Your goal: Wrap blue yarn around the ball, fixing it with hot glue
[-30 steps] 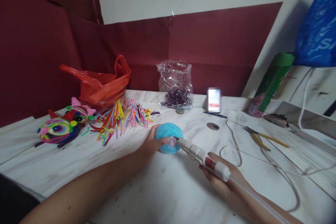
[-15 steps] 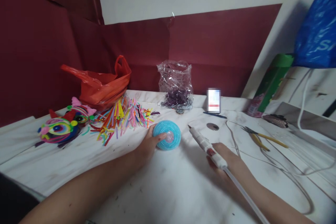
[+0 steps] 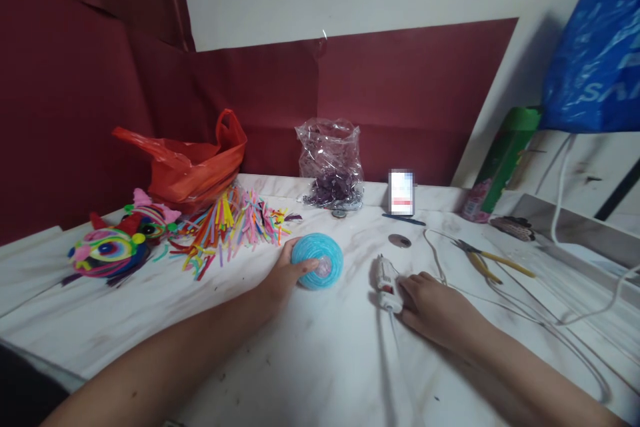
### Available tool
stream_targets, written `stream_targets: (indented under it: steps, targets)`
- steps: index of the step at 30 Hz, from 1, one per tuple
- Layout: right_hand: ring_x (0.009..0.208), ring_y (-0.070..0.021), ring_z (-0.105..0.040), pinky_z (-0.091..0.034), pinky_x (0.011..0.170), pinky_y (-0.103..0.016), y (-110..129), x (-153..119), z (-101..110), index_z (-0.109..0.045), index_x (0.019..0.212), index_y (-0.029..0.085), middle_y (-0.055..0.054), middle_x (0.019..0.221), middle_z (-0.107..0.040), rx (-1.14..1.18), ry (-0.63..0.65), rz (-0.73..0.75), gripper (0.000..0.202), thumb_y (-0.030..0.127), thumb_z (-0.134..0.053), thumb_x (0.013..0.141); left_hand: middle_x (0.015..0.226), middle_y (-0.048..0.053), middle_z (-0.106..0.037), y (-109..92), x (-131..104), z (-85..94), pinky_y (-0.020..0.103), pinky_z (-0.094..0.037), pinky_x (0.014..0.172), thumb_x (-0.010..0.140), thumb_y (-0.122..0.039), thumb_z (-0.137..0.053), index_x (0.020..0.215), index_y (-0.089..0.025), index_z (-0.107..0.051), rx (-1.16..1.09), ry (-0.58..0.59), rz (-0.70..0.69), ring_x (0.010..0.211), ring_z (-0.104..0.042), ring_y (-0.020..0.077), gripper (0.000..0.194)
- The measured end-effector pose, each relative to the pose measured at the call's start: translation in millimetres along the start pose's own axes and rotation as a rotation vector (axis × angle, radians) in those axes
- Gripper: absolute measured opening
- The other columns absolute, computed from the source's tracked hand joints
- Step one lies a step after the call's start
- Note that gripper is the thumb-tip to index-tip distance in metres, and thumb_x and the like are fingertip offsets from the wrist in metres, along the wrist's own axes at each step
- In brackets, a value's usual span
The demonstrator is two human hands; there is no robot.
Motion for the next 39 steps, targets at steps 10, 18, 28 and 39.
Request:
stream_targets:
  steps: [10, 18, 28, 39]
  targets:
    - [0.092, -0.0218, -0.06, -0.051, 0.078, -0.035, 64, -5, 45, -0.06, 0.103, 0.019, -0.011, 0.096, -0.066, 0.42, -0.35, 0.407, 0.026, 0.012, -0.043, 0.084, 0.107, 0.006, -0.058, 3, -8, -8.0, 0.034, -0.046, 0.077, 0.054, -0.028, -0.079, 0.12, -0.024, -0.042, 0.163, 0.049, 0.002, 0.092, -0.058, 0.0232, 0.077]
    - [0.058, -0.0131, -0.054, -0.044, 0.056, -0.026, 79, 32, 27, -0.056, 0.069, 0.019, 0.002, 0.063, -0.058, 0.949, -0.206, -0.062, 0.013, 0.029, -0.055, 0.077, 0.129, 0.01, -0.049, -2, -11, -11.7, 0.037, -0.045, 0.087, 0.051, -0.026, -0.082, 0.118, -0.024, -0.045, 0.189, 0.12, -0.067, 0.108, -0.053, 0.028, 0.077]
    - [0.052, -0.0087, -0.041, -0.034, 0.051, -0.023, 76, 46, 13, -0.051, 0.064, 0.019, 0.006, 0.057, -0.047, 1.059, -0.16, -0.064, 0.015, 0.028, -0.063, 0.066, 0.132, 0.012, -0.047, 1, -7, -11.7, 0.039, -0.044, 0.091, 0.053, -0.028, -0.082, 0.12, -0.023, -0.041, 0.221, 0.147, -0.059, 0.114, -0.051, 0.0297, 0.079]
    - [0.055, -0.0096, -0.04, -0.033, 0.051, -0.022, 76, 46, 14, -0.049, 0.062, 0.02, 0.007, 0.058, -0.046, 0.982, -0.188, -0.05, 0.01, 0.021, -0.06, 0.062, 0.134, 0.013, -0.045, 2, -5, -9.8, 0.042, -0.043, 0.094, 0.051, -0.035, -0.083, 0.121, -0.022, -0.041, 0.253, 0.149, -0.078, 0.116, -0.05, 0.0307, 0.083]
Point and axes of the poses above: each hand's wrist, its own x-axis towards the middle knuckle, its own z-axis out of the back of the hand, y = z × x, the point moved 2 cm from there along x, towards the middle knuckle
